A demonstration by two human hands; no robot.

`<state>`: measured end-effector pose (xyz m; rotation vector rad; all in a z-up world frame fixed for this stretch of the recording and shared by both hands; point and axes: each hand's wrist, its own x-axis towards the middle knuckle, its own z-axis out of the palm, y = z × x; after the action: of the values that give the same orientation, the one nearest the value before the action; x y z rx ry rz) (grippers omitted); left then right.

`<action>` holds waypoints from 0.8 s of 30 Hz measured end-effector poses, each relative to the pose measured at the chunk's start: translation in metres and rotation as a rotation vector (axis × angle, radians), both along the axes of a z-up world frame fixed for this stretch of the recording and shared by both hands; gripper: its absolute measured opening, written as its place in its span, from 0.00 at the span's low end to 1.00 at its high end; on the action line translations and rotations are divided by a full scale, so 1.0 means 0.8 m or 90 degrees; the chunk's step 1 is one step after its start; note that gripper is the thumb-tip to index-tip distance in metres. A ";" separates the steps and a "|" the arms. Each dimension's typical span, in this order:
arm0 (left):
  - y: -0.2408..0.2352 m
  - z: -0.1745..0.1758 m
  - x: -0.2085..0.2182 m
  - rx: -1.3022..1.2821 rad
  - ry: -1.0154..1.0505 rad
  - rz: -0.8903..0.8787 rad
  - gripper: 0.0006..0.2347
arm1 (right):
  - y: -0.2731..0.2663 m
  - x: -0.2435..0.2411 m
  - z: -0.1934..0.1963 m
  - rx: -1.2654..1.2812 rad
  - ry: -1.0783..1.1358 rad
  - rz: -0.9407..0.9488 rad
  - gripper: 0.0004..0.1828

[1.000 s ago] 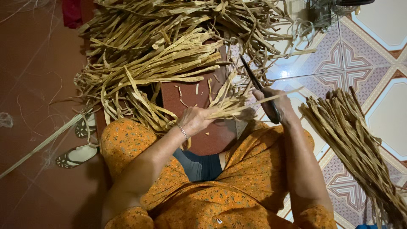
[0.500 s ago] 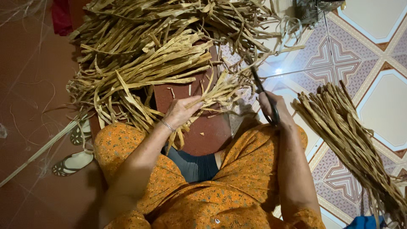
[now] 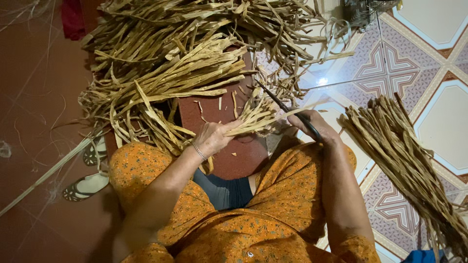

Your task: The person sits cross-legged on a tiled floor and uses shears to cut long dried plant strips into shorter pieces. The person gathers bundles of strips, cuts them repeatedly, and places the cut pieces into a growing pile beside them.

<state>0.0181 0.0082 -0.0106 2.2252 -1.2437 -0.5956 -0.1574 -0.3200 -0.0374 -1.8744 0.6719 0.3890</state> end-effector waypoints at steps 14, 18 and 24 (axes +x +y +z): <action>-0.009 0.039 0.039 -0.171 0.498 0.240 0.30 | 0.007 0.010 0.011 -0.338 -0.046 -0.214 0.35; 0.003 0.044 0.079 -0.239 0.304 0.216 0.39 | 0.008 0.016 -0.011 -0.480 0.005 -0.139 0.30; 0.006 0.070 0.089 -0.196 0.184 0.314 0.17 | 0.021 0.016 -0.004 -0.549 -0.025 -0.056 0.27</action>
<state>0.0896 0.0129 0.0450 1.9921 -0.5647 -0.4681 -0.1443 -0.3035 -0.0403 -2.6332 0.9883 -0.0194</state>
